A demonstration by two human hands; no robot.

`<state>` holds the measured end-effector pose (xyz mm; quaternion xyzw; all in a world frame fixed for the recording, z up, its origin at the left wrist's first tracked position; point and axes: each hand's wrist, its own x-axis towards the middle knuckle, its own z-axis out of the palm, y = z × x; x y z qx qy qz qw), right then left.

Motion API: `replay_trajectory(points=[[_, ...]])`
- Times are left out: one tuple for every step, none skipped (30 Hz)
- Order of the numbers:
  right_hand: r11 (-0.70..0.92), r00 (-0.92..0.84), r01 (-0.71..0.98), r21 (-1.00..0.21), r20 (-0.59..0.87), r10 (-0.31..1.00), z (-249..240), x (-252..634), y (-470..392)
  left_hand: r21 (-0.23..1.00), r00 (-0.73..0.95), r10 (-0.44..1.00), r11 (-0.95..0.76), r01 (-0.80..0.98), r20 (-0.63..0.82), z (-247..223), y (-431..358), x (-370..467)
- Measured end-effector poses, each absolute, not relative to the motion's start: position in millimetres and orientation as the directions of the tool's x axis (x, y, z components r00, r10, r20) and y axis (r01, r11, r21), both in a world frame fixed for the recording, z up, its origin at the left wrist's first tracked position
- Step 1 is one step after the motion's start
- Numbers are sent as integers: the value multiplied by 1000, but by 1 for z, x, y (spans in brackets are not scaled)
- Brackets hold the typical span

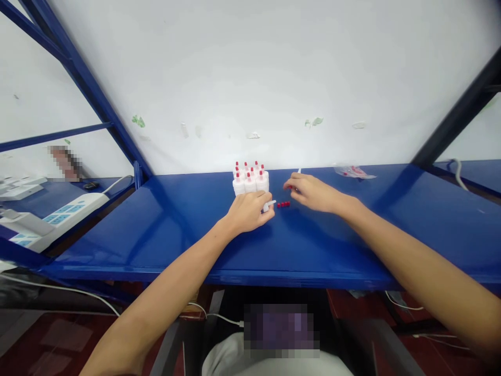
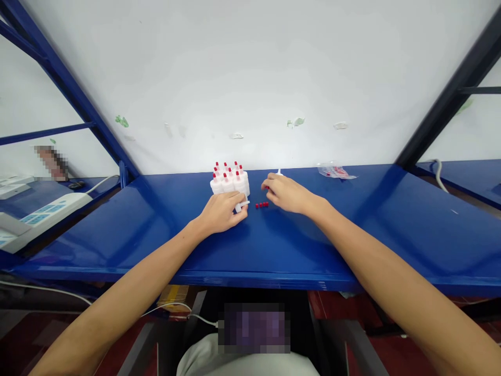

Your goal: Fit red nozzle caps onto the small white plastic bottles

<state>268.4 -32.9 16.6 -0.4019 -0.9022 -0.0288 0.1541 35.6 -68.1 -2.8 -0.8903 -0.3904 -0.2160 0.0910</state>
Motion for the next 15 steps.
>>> replay_trajectory(points=[[672,-627,736,-77,297,720,15,272,-29,12,601,659,-678,735,452,-4,-68,36],[672,-628,736,-83,287,723,14,275,-26,15,602,661,-679,734,449,-4,-67,35],[674,-632,733,-90,275,725,12,277,-24,17,603,662,-680,733,445,-5,-67,36],[680,-640,727,-99,259,723,11,278,-23,19,605,664,-680,733,440,-6,-67,36],[685,-649,720,-113,240,722,11,279,-22,23,604,668,-678,734,435,-6,-66,36],[685,-654,717,-132,215,726,11,279,-22,29,600,675,-675,737,430,-6,-66,36],[678,-653,718,-160,182,735,12,278,-23,38,595,683,-669,742,424,-6,-66,36],[664,-649,722,-195,141,747,13,278,-25,47,589,692,-664,747,417,-6,-66,36],[647,-644,726,-235,99,759,14,276,-27,54,586,701,-659,750,407,-5,-67,36],[630,-640,727,-274,62,766,16,275,-29,60,584,708,-655,753,397,-4,-67,37],[619,-641,723,-306,37,767,17,274,-31,64,584,714,-652,755,386,-4,-68,37],[617,-647,715,-327,23,762,18,273,-33,70,584,720,-650,757,375,-3,-68,37],[620,-654,708,-339,20,757,19,272,-35,78,583,726,-648,758,366,-2,-69,37],[624,-658,702,-343,22,752,20,271,-37,88,581,730,-646,758,359,-2,-70,37],[627,-661,698,-346,25,750,20,271,-38,99,579,734,-645,757,355,-1,-70,37]])
